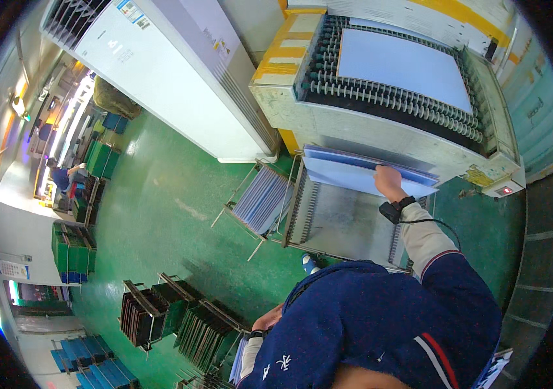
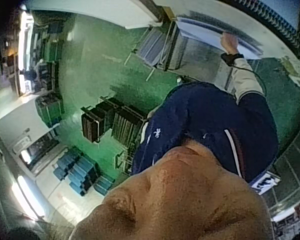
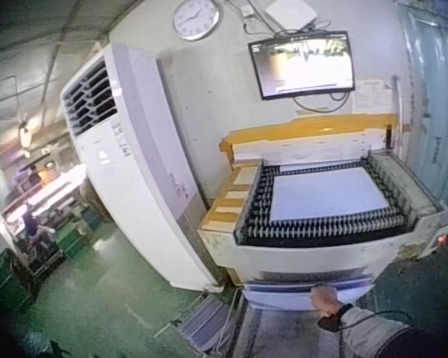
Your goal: Manually moving rectangular panels from a machine output or rack onto a vertical storage cart.
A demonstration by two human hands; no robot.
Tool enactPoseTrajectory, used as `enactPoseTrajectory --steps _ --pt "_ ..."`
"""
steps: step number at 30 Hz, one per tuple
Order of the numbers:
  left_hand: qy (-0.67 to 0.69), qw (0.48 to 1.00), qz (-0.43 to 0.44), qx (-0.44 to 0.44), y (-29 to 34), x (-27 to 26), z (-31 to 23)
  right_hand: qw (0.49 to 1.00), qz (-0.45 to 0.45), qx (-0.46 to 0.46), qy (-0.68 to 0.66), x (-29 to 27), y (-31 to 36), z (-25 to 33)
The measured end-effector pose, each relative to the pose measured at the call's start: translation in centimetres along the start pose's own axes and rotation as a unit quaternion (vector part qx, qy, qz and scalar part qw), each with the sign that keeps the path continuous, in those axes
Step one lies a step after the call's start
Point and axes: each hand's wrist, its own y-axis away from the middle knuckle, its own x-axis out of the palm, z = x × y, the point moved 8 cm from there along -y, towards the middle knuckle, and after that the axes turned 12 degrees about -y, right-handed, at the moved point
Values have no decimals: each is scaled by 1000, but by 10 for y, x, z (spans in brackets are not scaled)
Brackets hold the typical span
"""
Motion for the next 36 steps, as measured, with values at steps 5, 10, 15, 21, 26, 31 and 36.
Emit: enactPoseTrajectory --steps 5,10,15,21,26,31,36 --pt "-11 1000 -5 -8 3 -1 -4 1000 -1 1 3 3 -1 -2" --pt "-26 999 -11 -19 7 -1 -9 1000 -2 -1 5 4 -1 -2" --pt "-53 998 -14 -40 13 1 -24 1000 -5 0 3 5 0 -3" --pt "-47 998 -14 -32 10 1 -20 1000 -12 -6 -7 2 2 -1" --pt "-30 999 -10 -15 3 -1 -9 1000 -12 1 -7 1 2 -1" --pt "-27 1000 -9 -12 2 -1 -7 1000 -4 11 4 2 1 -1" --pt "-26 1000 -9 -11 1 -2 -4 1000 -6 10 -1 1 2 0"
